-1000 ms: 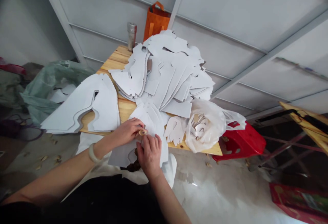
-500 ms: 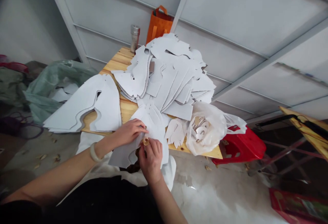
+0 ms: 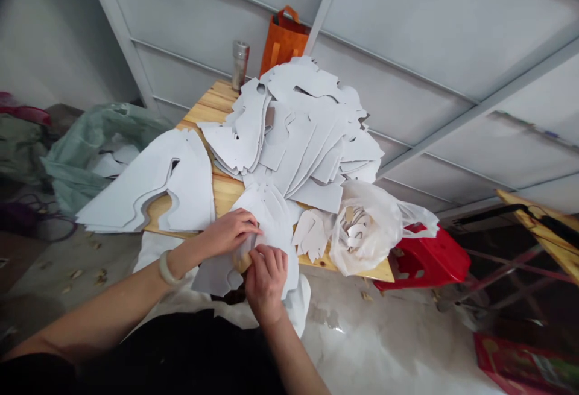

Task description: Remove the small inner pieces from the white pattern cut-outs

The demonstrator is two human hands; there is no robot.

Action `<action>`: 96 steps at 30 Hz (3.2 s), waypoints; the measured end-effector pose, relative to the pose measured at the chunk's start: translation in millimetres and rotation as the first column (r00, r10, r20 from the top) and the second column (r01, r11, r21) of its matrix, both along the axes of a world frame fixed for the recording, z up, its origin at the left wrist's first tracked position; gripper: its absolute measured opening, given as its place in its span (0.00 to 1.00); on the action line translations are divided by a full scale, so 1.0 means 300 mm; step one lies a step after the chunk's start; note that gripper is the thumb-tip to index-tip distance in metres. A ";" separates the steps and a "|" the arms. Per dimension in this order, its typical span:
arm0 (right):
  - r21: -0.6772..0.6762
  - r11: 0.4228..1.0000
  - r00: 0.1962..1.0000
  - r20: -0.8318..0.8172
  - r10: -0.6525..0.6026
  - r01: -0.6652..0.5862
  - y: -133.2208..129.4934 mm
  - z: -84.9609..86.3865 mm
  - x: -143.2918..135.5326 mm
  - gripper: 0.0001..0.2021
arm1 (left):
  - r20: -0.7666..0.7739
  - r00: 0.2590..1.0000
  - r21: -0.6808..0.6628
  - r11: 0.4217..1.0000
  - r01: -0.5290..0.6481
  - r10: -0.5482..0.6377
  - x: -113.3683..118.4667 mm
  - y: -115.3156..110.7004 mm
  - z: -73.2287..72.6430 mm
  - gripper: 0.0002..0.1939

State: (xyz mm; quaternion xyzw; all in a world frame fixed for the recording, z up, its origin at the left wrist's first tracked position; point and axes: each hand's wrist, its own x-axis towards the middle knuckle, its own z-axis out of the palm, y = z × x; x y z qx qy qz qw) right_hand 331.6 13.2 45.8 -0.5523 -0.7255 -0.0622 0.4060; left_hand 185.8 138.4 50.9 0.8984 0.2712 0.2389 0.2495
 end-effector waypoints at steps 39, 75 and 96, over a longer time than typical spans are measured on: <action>0.069 0.998 0.987 0.158 -0.008 -0.003 0.135 -0.038 0.127 0.11 | -0.037 0.999 -0.001 0.999 0.037 -0.037 -0.002 0.008 0.018 0.10; -0.116 0.961 0.959 -0.161 0.232 -0.252 -0.011 -0.027 0.138 0.17 | -0.076 0.991 -0.031 0.994 -0.109 0.106 0.041 -0.013 0.026 0.07; -0.119 0.968 0.956 -0.223 0.192 -0.222 -0.025 -0.013 0.127 0.15 | -0.068 0.995 -0.044 0.996 -0.073 0.070 0.034 -0.008 0.022 0.08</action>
